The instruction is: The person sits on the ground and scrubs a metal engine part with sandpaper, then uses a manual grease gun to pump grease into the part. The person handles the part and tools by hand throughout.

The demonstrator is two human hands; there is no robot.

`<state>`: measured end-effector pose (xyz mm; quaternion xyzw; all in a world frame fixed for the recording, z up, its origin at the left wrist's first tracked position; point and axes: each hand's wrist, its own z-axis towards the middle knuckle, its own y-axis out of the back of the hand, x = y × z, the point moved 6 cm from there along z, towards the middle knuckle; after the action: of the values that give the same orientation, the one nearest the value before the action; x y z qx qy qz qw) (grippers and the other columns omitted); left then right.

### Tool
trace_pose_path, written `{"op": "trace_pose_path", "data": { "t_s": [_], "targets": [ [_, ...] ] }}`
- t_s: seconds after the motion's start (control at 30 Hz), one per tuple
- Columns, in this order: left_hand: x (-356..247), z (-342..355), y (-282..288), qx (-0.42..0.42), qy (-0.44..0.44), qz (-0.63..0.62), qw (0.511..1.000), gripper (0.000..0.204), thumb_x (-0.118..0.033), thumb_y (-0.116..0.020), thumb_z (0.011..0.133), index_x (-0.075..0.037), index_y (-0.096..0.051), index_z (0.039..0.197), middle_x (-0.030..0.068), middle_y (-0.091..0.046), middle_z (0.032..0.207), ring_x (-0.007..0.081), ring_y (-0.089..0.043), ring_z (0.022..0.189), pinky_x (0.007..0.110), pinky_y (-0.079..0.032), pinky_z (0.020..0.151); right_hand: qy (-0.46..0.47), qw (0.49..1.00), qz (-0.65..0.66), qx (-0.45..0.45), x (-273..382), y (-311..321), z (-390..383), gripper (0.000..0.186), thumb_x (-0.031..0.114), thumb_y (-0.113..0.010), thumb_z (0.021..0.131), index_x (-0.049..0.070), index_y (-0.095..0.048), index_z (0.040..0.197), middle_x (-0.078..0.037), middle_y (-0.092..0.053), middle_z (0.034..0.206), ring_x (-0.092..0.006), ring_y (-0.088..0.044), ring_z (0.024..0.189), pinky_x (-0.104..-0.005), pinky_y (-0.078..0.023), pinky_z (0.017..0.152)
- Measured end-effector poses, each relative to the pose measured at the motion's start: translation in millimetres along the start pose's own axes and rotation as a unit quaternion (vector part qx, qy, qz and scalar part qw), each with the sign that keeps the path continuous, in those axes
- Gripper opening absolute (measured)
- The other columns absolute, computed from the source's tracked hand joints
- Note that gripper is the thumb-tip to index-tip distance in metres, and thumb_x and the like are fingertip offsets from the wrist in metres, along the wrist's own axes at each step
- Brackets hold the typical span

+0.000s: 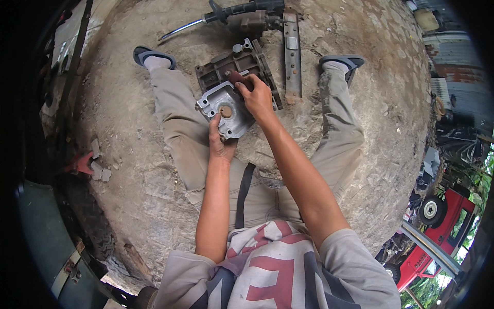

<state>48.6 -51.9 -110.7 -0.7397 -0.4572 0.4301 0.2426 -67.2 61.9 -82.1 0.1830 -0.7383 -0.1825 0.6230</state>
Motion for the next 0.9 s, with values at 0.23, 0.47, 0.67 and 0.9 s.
{"op": "trace_pose_path", "data": {
  "t_s": [0.23,0.47,0.67,0.9],
  "targets": [
    [1,5,4,0.006,-0.008,-0.024,1.000,0.060,-0.039,-0.066,0.094,-0.008,-0.049,0.141,0.0087,-0.060,0.135,0.0251,-0.059,0.125,0.045,-0.043,0.111,-0.005,0.999,0.028,0.025,-23,12,-16,0.028,0.024,-0.075,0.090,-0.001,-0.068,0.101,-0.007,-0.069,0.078,-0.0100,-0.057,0.072,-0.0302,-0.048,0.067],
    [4,4,5,0.006,-0.004,-0.023,1.000,0.059,-0.039,-0.067,0.093,-0.008,-0.050,0.140,0.0075,-0.061,0.134,0.0242,-0.059,0.124,0.045,-0.045,0.110,-0.017,0.999,0.024,0.042,-43,37,-49,0.026,0.022,-0.075,0.092,-0.002,-0.069,0.100,-0.006,-0.069,0.079,-0.0087,-0.057,0.073,-0.0281,-0.047,0.068],
    [9,2,7,-0.007,0.005,-0.004,1.000,0.057,-0.039,-0.068,0.093,-0.009,-0.053,0.138,0.0052,-0.062,0.132,0.0222,-0.060,0.122,0.044,-0.046,0.108,-0.040,0.997,0.027,0.052,-57,50,-74,0.024,0.021,-0.075,0.091,-0.002,-0.069,0.099,-0.006,-0.067,0.079,-0.0098,-0.058,0.074,-0.0290,-0.048,0.069],
    [7,1,2,0.016,-0.010,-0.026,0.999,0.058,-0.040,-0.068,0.092,-0.009,-0.052,0.139,0.0054,-0.062,0.132,0.0231,-0.059,0.123,0.045,-0.045,0.109,-0.067,0.990,-0.009,0.126,-84,56,-98,0.028,0.022,-0.076,0.089,-0.002,-0.070,0.102,-0.016,-0.074,0.088,-0.0193,-0.067,0.079,-0.0337,-0.052,0.076]
  ]
}}
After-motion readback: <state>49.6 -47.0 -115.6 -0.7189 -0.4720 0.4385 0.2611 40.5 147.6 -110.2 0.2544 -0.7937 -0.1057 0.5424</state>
